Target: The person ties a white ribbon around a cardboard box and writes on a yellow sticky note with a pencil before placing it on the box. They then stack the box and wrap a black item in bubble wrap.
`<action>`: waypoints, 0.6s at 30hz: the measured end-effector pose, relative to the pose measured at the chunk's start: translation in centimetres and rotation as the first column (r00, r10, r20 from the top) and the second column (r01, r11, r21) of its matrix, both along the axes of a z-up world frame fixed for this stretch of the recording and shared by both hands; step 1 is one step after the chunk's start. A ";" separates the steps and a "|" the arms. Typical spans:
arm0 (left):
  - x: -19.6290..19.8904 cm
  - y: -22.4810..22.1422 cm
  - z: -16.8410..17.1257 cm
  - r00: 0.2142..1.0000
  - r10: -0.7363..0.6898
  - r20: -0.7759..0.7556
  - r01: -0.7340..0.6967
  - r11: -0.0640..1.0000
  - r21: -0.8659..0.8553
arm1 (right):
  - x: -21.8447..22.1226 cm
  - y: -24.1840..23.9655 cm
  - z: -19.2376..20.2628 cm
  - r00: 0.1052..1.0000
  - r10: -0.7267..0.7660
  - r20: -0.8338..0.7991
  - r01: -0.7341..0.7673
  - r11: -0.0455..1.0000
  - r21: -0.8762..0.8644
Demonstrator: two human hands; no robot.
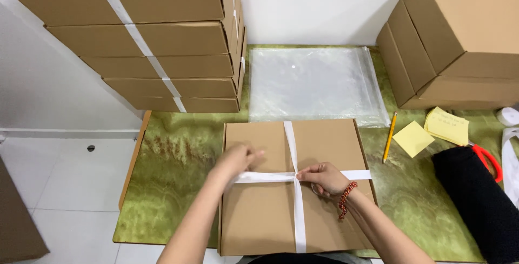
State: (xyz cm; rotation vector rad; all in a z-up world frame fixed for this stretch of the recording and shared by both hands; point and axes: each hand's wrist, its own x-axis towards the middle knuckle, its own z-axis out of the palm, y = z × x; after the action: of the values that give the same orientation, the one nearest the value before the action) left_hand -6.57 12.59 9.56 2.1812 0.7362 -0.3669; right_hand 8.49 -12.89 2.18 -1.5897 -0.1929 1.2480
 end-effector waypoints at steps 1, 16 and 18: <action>0.0 0.7 -0.3 1.000 -0.004 -0.009 0.004 1.000 -0.001 | 0.0 0.0 0.0 1.000 -0.004 -0.009 0.004 1.000 -0.001; 0.7 -10.2 -4.1 0.990 0.007 0.144 0.028 0.971 -0.238 | 0.6 0.0 0.8 0.991 0.115 0.070 -0.103 0.982 -0.156; 0.6 -9.6 -7.6 0.956 -0.038 0.290 0.062 0.995 -0.076 | 0.4 0.1 1.1 0.990 0.123 0.074 -0.110 0.981 -0.160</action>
State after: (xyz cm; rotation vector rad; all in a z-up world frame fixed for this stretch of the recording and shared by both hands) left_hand -5.96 2.96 1.99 2.1161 0.4948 -0.0975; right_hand 8.90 -12.80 3.31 -1.7882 -0.2494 1.3139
